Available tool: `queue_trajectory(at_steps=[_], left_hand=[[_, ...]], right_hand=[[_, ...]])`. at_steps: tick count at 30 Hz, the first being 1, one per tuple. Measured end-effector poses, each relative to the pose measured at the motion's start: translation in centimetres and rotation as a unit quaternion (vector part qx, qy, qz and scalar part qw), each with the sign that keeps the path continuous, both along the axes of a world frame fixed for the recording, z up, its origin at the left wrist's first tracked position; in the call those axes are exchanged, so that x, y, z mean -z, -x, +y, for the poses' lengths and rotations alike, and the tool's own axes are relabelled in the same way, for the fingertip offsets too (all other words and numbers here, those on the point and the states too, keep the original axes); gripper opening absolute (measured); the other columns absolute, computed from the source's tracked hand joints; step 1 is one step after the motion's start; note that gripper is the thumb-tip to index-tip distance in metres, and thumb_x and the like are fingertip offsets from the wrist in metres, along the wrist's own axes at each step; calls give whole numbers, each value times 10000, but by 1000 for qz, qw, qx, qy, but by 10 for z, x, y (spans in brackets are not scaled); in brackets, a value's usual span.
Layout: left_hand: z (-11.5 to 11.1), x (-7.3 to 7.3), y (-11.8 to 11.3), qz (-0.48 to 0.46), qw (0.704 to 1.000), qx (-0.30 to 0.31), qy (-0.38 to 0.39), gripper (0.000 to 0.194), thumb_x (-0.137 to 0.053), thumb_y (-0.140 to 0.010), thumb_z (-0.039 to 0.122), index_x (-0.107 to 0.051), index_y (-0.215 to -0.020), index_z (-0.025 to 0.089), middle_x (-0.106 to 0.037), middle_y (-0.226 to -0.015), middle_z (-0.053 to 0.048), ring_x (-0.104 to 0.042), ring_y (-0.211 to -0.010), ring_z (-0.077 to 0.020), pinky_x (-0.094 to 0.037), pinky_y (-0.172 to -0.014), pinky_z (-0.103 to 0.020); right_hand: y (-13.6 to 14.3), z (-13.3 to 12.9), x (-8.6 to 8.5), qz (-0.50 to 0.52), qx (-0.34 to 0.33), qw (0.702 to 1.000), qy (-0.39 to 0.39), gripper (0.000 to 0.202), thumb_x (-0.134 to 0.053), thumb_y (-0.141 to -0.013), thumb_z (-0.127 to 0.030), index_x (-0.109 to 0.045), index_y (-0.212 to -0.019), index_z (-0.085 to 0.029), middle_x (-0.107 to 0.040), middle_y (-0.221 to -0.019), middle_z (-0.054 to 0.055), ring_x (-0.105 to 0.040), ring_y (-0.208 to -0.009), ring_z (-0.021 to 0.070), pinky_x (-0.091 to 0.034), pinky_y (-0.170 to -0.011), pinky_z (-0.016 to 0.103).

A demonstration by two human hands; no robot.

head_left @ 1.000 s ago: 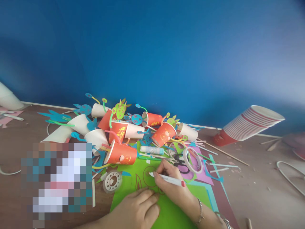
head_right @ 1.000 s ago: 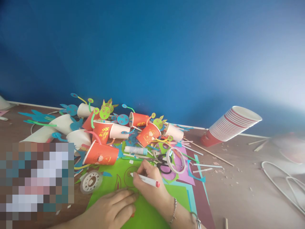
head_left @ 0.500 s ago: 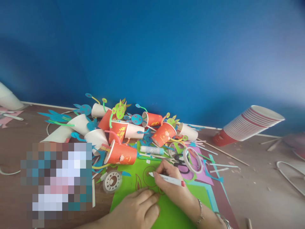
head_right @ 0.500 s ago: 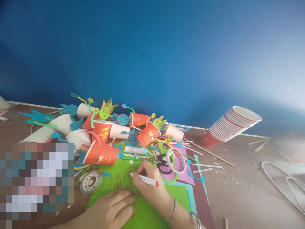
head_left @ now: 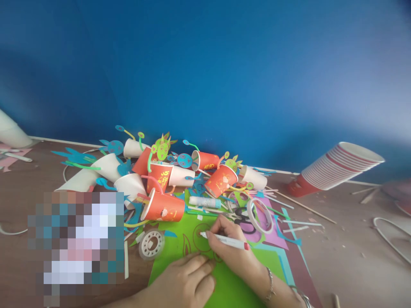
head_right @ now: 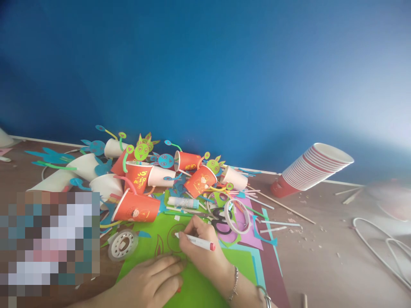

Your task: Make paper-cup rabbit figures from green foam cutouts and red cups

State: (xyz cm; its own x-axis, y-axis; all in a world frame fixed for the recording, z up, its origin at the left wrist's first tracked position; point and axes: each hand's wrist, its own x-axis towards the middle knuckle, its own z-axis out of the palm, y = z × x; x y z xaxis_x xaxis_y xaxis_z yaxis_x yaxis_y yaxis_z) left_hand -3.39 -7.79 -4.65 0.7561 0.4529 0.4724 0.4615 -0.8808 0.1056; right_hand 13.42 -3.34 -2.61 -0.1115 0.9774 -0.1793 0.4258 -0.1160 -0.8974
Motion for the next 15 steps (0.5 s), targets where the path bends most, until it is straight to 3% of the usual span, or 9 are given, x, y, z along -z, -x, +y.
queue_trajectory(at_steps=[15], left_hand=[[1, -1, 0, 5, 1000, 2, -1, 177, -425, -946, 160, -594, -891, 156, -679, -1048, -52, -592, -963, -164, -476, -884, -280]], right_hand=[[1, 0, -1, 5, 1, 1000, 3, 215, -595, -725, -263, -417, -610, -230, -421, -486, -79, -393, -442, 96, -319, -419, 215]])
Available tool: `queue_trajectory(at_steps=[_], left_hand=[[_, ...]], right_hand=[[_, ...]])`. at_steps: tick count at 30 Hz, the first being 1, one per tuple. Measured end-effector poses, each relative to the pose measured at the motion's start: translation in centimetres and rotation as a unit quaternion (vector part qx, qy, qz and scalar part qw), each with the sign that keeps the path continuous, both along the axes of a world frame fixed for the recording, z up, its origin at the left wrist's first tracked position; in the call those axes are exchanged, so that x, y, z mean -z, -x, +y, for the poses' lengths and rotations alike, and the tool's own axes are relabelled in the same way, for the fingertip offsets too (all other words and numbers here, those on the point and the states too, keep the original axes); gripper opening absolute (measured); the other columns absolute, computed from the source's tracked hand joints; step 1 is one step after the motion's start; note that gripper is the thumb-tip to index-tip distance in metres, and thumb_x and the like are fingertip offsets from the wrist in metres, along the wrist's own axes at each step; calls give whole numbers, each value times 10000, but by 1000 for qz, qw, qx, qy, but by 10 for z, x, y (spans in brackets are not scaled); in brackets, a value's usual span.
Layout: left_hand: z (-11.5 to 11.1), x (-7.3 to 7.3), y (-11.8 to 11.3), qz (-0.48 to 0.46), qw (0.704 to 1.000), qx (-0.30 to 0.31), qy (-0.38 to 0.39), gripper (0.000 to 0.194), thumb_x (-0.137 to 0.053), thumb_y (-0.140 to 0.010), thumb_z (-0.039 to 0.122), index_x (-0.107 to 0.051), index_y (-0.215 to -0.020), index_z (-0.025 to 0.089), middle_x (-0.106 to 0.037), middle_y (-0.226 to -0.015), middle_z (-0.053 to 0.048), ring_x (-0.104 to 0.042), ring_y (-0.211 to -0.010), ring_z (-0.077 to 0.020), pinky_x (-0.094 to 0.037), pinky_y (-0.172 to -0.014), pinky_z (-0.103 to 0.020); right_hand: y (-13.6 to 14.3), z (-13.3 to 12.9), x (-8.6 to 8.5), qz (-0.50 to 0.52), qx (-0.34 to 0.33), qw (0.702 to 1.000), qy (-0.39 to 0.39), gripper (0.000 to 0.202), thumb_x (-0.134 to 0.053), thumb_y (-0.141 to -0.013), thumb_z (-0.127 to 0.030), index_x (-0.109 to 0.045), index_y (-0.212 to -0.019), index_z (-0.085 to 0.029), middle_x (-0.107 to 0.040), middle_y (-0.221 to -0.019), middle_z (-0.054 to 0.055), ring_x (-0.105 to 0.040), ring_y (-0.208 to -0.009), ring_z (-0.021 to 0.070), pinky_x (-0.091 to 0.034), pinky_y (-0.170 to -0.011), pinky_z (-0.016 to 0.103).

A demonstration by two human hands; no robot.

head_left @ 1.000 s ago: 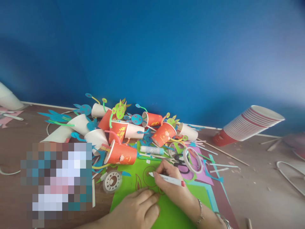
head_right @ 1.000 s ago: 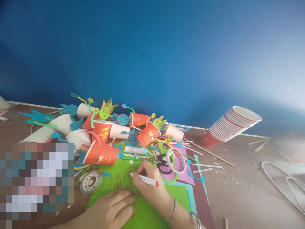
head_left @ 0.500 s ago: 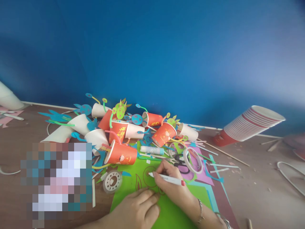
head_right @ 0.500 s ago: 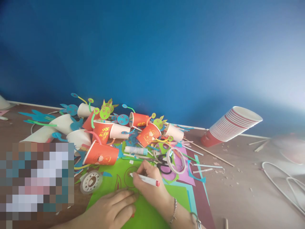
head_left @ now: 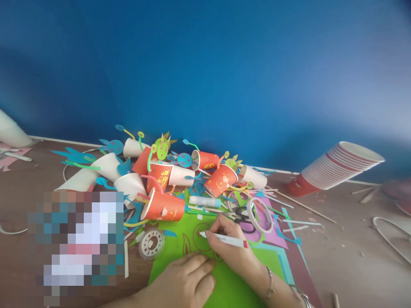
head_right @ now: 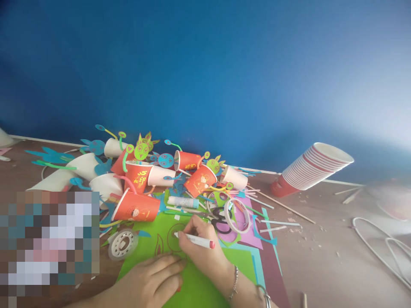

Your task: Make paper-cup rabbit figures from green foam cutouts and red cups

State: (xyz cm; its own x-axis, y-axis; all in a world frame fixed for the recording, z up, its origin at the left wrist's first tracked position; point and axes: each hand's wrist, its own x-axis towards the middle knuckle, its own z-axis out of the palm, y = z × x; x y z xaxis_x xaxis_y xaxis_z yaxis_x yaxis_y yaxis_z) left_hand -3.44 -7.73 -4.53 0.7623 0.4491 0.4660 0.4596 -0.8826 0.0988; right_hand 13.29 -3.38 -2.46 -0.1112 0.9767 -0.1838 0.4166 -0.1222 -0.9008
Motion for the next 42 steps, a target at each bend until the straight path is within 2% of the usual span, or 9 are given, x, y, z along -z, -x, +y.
queue_trajectory(at_steps=[5, 10, 14, 20, 30, 42], left_hand=[[1, 1, 0, -6, 1000, 2, 0, 188, -421, -946, 154, -596, -878, 153, -683, -1040, -55, -591, -965, -165, -473, -890, -281], [1, -2, 1, -11, 1000, 4, 0, 197, -421, -950, 166, -602, -873, 157, -688, -1031, -44, -590, -959, -164, -468, -900, -274], [0, -2, 1, -25, 1000, 3, 1, 207, -418, -949, 162, -601, -853, 154, -690, -1010, -40, -589, -953, -163, -462, -902, -266], [1, -1, 1, -4, 1000, 7, 9, 171, -441, -946, 167, -594, -872, 155, -681, -1047, -40, -581, -980, -160, -453, -919, -265], [2, -7, 1, -26, 1000, 2, 4, 251, -383, -969, 175, -603, -851, 152, -692, -1013, -36, -585, -962, -162, -450, -909, -260], [3, -6, -1, -45, 999, -1, -4, 263, -381, -971, 175, -606, -836, 150, -698, -988, -35, -596, -932, -161, -458, -891, -264]], right_hand=[[-2, 0, 2, 22, -3, 1000, 3, 210, -600, -735, -273, -430, -622, -227, -435, -489, -76, -397, -433, 95, -312, -413, 216], [-13, 1, 3, 86, 51, 994, -48, 211, -569, -756, -299, -423, -620, -228, -428, -503, -72, -376, -441, 93, -312, -420, 214], [-19, 1, 2, 54, 53, 996, -46, 217, -562, -736, -246, -396, -596, -233, -363, -483, -90, -337, -414, 81, -267, -391, 205], [-17, 1, 4, 3, 35, 999, -22, 192, -555, -737, -217, -410, -613, -229, -408, -475, -85, -393, -407, 87, -281, -383, 198], [-17, 1, 11, -51, 30, 998, -35, 205, -549, -744, -212, -398, -606, -230, -408, -489, -84, -410, -441, 93, -306, -415, 202], [-16, 0, 7, -33, 14, 999, -23, 206, -558, -762, -219, -408, -621, -232, -438, -476, -89, -461, -407, 93, -335, -392, 196]])
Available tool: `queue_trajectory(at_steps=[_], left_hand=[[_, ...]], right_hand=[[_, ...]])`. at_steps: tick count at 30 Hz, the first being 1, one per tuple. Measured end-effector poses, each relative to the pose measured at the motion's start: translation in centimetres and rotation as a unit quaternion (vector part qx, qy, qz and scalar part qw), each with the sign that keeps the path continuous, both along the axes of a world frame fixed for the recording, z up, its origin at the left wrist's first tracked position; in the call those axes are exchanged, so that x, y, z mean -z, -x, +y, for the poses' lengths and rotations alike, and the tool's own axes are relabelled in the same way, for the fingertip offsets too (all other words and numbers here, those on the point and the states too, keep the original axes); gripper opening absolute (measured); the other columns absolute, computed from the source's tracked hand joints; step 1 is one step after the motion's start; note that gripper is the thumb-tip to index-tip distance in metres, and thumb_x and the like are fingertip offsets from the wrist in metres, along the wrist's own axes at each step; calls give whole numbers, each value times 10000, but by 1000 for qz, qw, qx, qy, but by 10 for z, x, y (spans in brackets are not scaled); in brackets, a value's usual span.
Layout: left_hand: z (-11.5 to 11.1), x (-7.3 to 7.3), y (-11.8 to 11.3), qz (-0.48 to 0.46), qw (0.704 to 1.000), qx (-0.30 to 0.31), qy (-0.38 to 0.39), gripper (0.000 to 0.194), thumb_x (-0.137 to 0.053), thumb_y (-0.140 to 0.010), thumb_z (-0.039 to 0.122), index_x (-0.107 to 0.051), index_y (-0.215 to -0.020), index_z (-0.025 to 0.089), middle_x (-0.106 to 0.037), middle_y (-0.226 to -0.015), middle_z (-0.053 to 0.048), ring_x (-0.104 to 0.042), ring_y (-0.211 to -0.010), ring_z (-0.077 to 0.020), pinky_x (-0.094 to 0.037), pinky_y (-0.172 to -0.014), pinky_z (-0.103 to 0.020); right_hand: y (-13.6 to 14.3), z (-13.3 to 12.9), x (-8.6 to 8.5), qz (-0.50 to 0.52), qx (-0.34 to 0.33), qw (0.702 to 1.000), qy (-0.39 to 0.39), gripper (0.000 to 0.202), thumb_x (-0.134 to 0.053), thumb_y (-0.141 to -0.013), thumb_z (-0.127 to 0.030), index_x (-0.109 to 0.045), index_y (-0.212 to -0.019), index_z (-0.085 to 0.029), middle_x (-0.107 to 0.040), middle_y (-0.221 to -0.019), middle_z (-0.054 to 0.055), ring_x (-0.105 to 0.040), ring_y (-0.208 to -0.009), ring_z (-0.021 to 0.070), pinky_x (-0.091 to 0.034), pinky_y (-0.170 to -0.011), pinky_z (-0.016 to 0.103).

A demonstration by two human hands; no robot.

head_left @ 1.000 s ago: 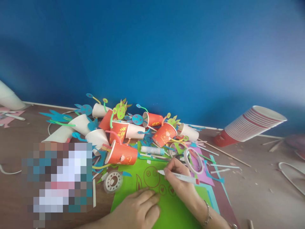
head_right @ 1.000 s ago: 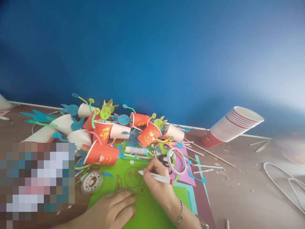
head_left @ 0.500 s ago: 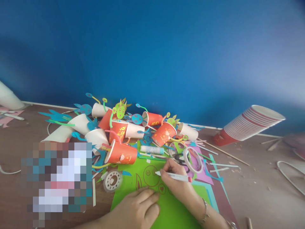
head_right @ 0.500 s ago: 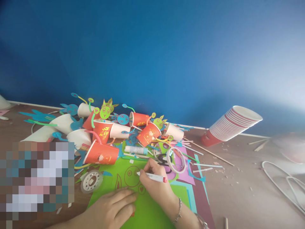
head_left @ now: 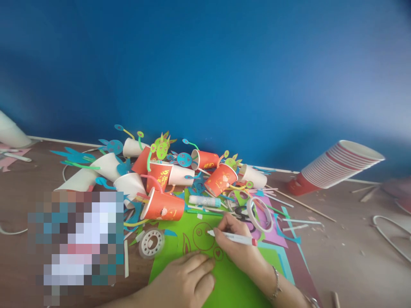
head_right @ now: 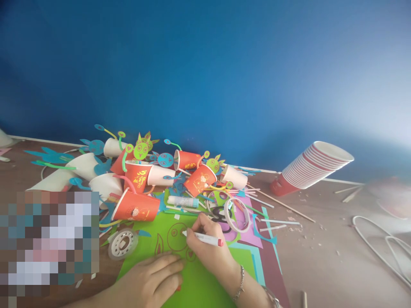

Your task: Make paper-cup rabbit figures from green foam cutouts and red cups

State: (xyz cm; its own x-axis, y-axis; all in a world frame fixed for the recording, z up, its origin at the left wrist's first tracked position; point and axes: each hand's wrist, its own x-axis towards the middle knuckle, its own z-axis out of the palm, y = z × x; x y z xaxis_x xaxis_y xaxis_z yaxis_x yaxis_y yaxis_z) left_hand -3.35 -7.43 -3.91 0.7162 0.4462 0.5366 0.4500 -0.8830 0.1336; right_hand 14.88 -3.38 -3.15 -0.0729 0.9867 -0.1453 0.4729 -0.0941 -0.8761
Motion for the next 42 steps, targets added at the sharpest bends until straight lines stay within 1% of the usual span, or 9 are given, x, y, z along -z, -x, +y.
queue_trajectory(at_steps=[3, 7, 12, 18, 25, 30, 34, 39, 42], left_hand=[[0, 0, 0, 4, 1000, 2, 5, 254, -386, -967, 170, -603, -837, 150, -695, -992, -37, -596, -934, -160, -457, -899, -263], [-1, 2, 1, 15, 1000, 1, 10, 221, -408, -958, 163, -599, -849, 152, -690, -1004, -40, -592, -949, -160, -459, -906, -267], [-1, 4, 1, 18, 1000, 0, 12, 196, -428, -948, 158, -594, -846, 152, -686, -1018, -42, -592, -959, -161, -467, -903, -267], [-2, 4, 1, 30, 1000, 6, 9, 181, -434, -948, 167, -594, -864, 153, -685, -1027, -48, -588, -977, -162, -467, -911, -268], [-2, 4, 2, 20, 1000, 8, 21, 209, -411, -956, 169, -596, -860, 147, -687, -1032, -48, -587, -972, -165, -466, -912, -269], [-2, 5, 2, 29, 999, 11, 23, 190, -423, -952, 169, -596, -875, 147, -684, -1044, -49, -584, -986, -168, -462, -921, -275], [-2, 4, 2, 38, 999, 10, 23, 164, -445, -943, 165, -595, -880, 148, -679, -1053, -54, -582, -994, -165, -456, -931, -276], [-2, 2, 1, 32, 999, 9, 25, 178, -433, -948, 164, -598, -884, 149, -682, -1040, -46, -584, -978, -164, -458, -918, -269], [-2, 3, 1, 22, 1000, 8, 20, 201, -417, -955, 168, -600, -872, 149, -685, -1034, -44, -585, -972, -165, -456, -918, -268]], right_hand=[[0, 0, -1, -2, 0, 1000, 1, 205, -552, -752, -205, -404, -613, -232, -443, -472, -88, -463, -404, 92, -337, -391, 195], [0, 1, -1, 2, 8, 1000, -1, 202, -543, -723, -183, -393, -596, -232, -414, -480, -91, -446, -407, 88, -330, -389, 194], [0, 2, -1, 18, 30, 999, -3, 196, -545, -712, -214, -397, -584, -232, -417, -466, -86, -417, -402, 87, -309, -384, 197], [3, 0, -2, 12, 51, 999, -15, 208, -554, -712, -223, -395, -579, -232, -430, -448, -85, -405, -399, 87, -292, -393, 201], [3, 0, -3, -8, 46, 999, -20, 208, -557, -710, -220, -394, -581, -229, -422, -458, -84, -393, -415, 86, -293, -403, 199], [1, 1, -2, 0, 36, 999, -3, 205, -555, -706, -199, -391, -587, -232, -395, -481, -83, -394, -430, 90, -297, -393, 197], [0, 1, -2, 2, 26, 1000, -10, 208, -558, -704, -188, -393, -584, -231, -405, -482, -82, -397, -432, 90, -307, -408, 203], [0, 1, -1, -6, 16, 1000, 3, 195, -554, -700, -201, -400, -583, -230, -420, -478, -79, -408, -424, 93, -303, -406, 206], [1, 1, -1, 5, 30, 1000, -1, 200, -557, -698, -214, -398, -578, -232, -416, -469, -82, -408, -415, 92, -303, -396, 205]])
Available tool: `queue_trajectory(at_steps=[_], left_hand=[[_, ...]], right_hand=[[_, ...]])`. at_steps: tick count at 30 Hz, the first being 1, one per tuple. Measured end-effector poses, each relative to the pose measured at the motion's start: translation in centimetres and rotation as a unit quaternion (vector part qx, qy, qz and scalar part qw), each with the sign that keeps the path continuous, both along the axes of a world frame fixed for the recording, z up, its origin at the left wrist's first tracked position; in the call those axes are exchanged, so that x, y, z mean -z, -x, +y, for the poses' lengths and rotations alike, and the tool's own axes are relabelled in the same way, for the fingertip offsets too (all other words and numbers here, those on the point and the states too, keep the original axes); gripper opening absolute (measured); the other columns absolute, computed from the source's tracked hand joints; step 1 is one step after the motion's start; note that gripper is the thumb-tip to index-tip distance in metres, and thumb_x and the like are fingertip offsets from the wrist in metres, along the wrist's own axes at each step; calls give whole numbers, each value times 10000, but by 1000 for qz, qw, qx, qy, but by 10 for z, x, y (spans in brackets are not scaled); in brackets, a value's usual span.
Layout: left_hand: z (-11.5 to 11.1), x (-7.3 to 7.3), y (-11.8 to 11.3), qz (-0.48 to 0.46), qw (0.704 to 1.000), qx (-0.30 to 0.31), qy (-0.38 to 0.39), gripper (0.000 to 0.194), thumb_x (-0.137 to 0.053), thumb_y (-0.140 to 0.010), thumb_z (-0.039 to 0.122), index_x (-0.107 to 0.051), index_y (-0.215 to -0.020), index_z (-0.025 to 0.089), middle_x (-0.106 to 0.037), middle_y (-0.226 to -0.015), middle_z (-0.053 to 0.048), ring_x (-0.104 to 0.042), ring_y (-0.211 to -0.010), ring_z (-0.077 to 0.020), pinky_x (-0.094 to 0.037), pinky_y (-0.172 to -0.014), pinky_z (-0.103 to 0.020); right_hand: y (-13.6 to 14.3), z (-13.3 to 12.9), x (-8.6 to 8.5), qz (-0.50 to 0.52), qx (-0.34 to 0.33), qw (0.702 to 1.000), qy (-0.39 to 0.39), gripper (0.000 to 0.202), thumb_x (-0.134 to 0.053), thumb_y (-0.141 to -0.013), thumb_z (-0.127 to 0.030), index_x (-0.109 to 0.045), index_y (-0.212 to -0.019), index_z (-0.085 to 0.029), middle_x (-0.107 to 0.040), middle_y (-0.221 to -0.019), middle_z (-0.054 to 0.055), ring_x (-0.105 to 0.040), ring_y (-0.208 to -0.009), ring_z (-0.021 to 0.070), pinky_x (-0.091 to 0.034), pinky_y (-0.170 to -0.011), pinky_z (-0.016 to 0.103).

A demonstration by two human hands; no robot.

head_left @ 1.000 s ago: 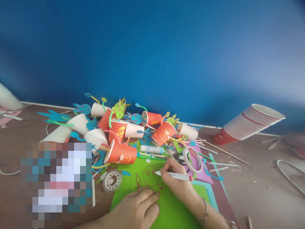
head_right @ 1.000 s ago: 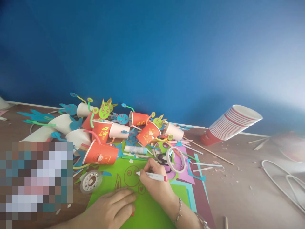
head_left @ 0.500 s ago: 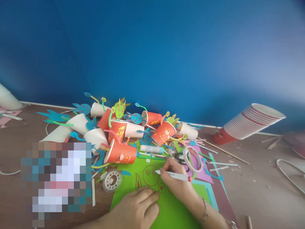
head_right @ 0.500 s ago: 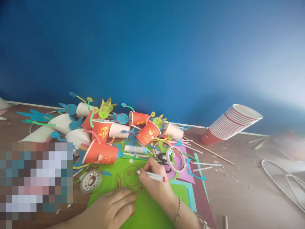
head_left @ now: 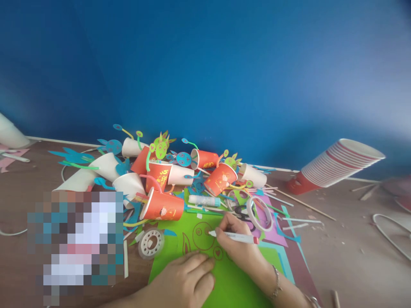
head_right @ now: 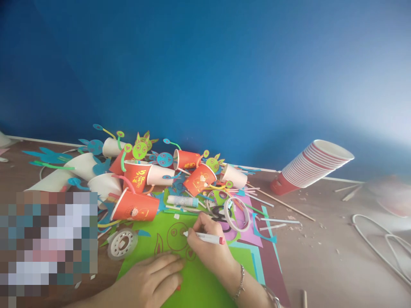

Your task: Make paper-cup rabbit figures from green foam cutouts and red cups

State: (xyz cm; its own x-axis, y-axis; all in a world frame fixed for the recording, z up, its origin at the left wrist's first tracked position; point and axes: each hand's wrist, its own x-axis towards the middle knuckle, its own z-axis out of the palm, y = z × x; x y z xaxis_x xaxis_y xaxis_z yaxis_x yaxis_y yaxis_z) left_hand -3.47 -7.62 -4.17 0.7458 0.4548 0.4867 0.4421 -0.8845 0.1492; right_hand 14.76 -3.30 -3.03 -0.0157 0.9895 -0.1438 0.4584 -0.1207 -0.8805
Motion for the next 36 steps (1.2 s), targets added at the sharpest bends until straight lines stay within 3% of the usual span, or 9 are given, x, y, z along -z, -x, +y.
queue_trajectory(at_steps=[36], left_hand=[[-1, 2, 1, 26, 1000, 0, 15, 166, -443, -945, 178, -598, -894, 151, -678, -1076, -56, -576, -1016, -170, -451, -942, -280]], right_hand=[[1, 1, -1, 5, 8, 1000, -9, 213, -568, -704, -226, -399, -574, -232, -410, -467, -82, -392, -422, 93, -294, -406, 210]])
